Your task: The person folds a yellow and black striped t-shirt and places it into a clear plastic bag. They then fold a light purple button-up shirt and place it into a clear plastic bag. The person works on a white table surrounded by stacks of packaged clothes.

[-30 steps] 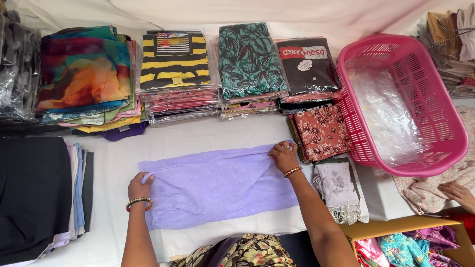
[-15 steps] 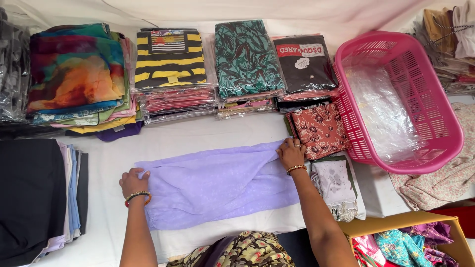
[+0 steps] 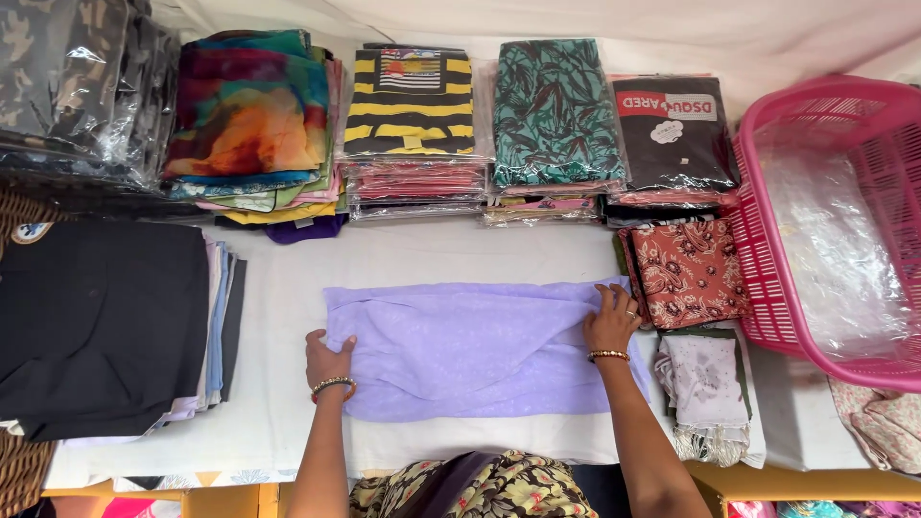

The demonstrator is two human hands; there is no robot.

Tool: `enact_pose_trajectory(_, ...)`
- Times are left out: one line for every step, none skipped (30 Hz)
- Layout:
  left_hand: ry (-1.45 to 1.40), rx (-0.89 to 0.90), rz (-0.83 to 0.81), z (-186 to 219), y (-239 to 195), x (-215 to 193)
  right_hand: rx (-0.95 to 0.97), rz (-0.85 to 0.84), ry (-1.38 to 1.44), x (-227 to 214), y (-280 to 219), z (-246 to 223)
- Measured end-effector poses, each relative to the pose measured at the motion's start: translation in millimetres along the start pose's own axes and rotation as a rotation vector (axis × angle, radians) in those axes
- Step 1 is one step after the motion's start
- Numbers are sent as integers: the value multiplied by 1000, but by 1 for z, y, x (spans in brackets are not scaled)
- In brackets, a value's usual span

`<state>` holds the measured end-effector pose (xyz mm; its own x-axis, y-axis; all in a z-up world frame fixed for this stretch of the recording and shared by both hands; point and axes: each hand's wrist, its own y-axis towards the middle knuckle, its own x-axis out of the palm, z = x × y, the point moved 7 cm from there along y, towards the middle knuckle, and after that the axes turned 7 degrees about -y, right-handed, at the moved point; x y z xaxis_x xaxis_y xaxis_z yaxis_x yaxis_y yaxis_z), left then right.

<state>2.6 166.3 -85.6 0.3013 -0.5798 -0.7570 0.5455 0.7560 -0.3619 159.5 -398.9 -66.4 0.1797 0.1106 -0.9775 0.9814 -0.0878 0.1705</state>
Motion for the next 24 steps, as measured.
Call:
enact_pose_trajectory(27, -69, -68, -5, 1, 3, -1, -10, 13, 0, -1, -1)
enact_pose_trajectory(53, -137, -139, -9, 1, 8, -1, -19, 25, -1, -3, 0)
enact_pose_trajectory(51, -140, -138, -20, 7, 12, -5, -19, 25, -2, -5, -2)
enact_pose_trajectory(72, -91, -225, -26, 14, 24, 0, -1, 48, -5, -6, -2)
enact_pose_trajectory(93, -40, -312, -32, 19, 37, 6, 16, 72, -8, -7, -2)
enact_pose_trajectory(90, -37, -314, -45, 26, 45, 6, 21, 69, -12, -10, -4)
enact_pose_trajectory(-84, 15, -231, -53, 35, 47, 0, 37, 105, -16, -12, -6)
enact_pose_trajectory(-253, 70, -152, -60, 43, 50, -2, 54, 139, -21, -16, -7)
enact_pose_trajectory(-254, 75, -158, -43, 30, 36, 3, 58, 135, -23, -18, -7)
enact_pose_trajectory(-548, -113, -279, -36, 14, 31, -9, 41, 159, -23, -21, -9)
enact_pose_trajectory(-839, -306, -399, -25, -5, 27, -21, 25, 182, -24, -24, -10)
enact_pose_trajectory(-837, -303, -404, -26, -6, 30, -16, 27, 181, -28, -27, -11)
enact_pose_trajectory(-726, -99, -355, -18, -3, 26, -19, 16, 212, -30, -29, -12)
enact_pose_trajectory(-610, 99, -302, -11, -3, 22, -25, 3, 244, -33, -31, -14)
enact_pose_trajectory(-609, 100, -304, -9, -7, 28, -22, 3, 243, -35, -34, -14)
enact_pose_trajectory(-422, 242, -244, -1, -10, 29, -24, 0, 249, -37, -36, -15)
enact_pose_trajectory(-234, 381, -182, 8, -16, 31, -26, -3, 255, -38, -39, -16)
enact_pose_trajectory(-232, 380, -182, 22, -32, 33, -25, -5, 255, -40, -42, -17)
enact_pose_trajectory(-137, 445, -178, 41, -49, 35, -36, -9, 270, -42, -46, -20)
enact_pose_trajectory(-42, 512, -170, 61, -66, 37, -48, -9, 287, -43, -47, -23)
enact_pose_trajectory(-43, 513, -167, 80, -84, 37, -50, -7, 289, -43, -48, -26)
enact_pose_trajectory(56, 449, -253, 95, -102, 44, -52, -23, 288, -42, -51, -29)
enact_pose_trajectory(154, 382, -337, 108, -121, 51, -54, -39, 288, -40, -54, -31)
enact_pose_trajectory(152, 382, -336, 96, -120, 71, -55, -37, 287, -41, -56, -35)
